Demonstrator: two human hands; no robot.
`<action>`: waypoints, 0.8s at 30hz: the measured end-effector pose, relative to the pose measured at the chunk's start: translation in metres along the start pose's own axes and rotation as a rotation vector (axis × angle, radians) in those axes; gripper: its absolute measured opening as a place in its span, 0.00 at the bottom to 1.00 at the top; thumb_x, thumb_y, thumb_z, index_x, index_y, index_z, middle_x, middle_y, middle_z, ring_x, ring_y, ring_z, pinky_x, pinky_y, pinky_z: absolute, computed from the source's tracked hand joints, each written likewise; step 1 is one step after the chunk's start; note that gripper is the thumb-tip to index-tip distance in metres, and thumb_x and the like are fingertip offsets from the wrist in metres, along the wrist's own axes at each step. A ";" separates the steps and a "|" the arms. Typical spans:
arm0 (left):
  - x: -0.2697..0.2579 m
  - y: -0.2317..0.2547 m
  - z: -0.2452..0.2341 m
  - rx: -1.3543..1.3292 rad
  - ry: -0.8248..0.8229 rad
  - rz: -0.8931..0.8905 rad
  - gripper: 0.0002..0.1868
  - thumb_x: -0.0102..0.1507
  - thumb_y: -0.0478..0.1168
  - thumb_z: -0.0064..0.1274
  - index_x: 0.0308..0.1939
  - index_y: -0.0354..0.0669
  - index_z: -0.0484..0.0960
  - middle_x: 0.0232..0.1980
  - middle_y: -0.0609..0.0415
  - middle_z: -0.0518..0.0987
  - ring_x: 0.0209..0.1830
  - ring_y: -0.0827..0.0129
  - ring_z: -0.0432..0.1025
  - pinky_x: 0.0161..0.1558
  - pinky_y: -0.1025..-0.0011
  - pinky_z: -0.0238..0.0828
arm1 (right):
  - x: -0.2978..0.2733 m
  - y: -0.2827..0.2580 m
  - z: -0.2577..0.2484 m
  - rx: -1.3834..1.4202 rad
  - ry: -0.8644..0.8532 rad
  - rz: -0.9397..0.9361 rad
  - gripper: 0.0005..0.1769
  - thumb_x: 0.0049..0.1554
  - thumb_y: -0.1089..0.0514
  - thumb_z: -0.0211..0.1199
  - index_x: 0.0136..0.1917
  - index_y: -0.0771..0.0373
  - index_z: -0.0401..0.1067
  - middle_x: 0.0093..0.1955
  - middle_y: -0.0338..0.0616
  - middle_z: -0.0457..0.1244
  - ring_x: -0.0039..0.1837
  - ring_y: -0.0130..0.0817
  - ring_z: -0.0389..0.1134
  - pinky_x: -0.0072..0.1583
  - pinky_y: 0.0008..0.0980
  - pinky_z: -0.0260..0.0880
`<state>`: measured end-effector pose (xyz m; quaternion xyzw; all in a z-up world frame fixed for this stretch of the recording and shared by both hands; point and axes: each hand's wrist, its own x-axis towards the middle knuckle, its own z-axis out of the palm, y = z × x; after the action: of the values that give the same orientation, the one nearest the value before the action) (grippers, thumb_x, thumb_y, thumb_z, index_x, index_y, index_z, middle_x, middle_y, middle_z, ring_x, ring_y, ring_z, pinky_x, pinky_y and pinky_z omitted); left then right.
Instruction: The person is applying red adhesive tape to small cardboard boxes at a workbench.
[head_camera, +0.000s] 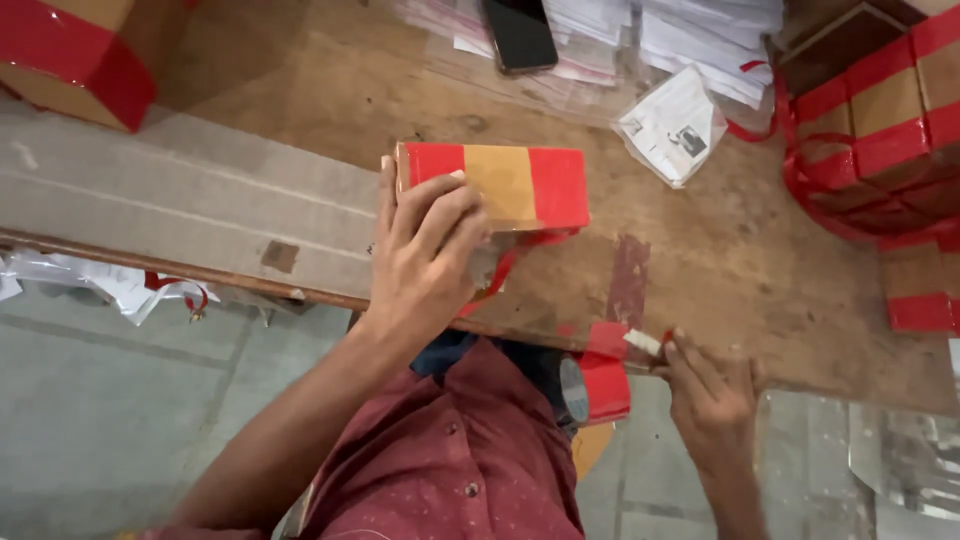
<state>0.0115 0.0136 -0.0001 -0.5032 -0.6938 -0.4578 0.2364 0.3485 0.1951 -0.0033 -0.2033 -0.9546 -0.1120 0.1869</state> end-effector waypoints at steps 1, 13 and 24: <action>-0.001 0.000 0.000 -0.010 -0.003 0.001 0.11 0.56 0.30 0.60 0.42 0.41 0.81 0.56 0.53 0.77 0.66 0.59 0.69 0.77 0.33 0.50 | -0.001 -0.004 0.001 -0.013 0.094 -0.023 0.15 0.55 0.61 0.72 0.56 0.62 0.81 0.61 0.40 0.71 0.54 0.40 0.67 0.66 0.46 0.59; -0.001 -0.003 0.007 -0.105 0.052 -0.024 0.12 0.57 0.28 0.64 0.42 0.43 0.80 0.55 0.56 0.77 0.66 0.58 0.70 0.77 0.35 0.53 | 0.099 -0.037 -0.035 0.657 0.053 0.361 0.11 0.59 0.65 0.69 0.56 0.61 0.80 0.47 0.40 0.69 0.37 0.24 0.66 0.38 0.26 0.60; -0.001 -0.008 0.004 -0.175 0.018 -0.060 0.16 0.51 0.28 0.64 0.41 0.42 0.80 0.56 0.55 0.77 0.66 0.56 0.69 0.78 0.33 0.47 | 0.173 -0.053 -0.029 0.962 -0.034 0.287 0.14 0.57 0.68 0.70 0.58 0.64 0.80 0.52 0.35 0.67 0.42 0.16 0.58 0.42 0.19 0.55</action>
<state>0.0048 0.0159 -0.0058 -0.4968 -0.6635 -0.5282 0.1841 0.1879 0.1990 0.0849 -0.2250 -0.8635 0.3708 0.2574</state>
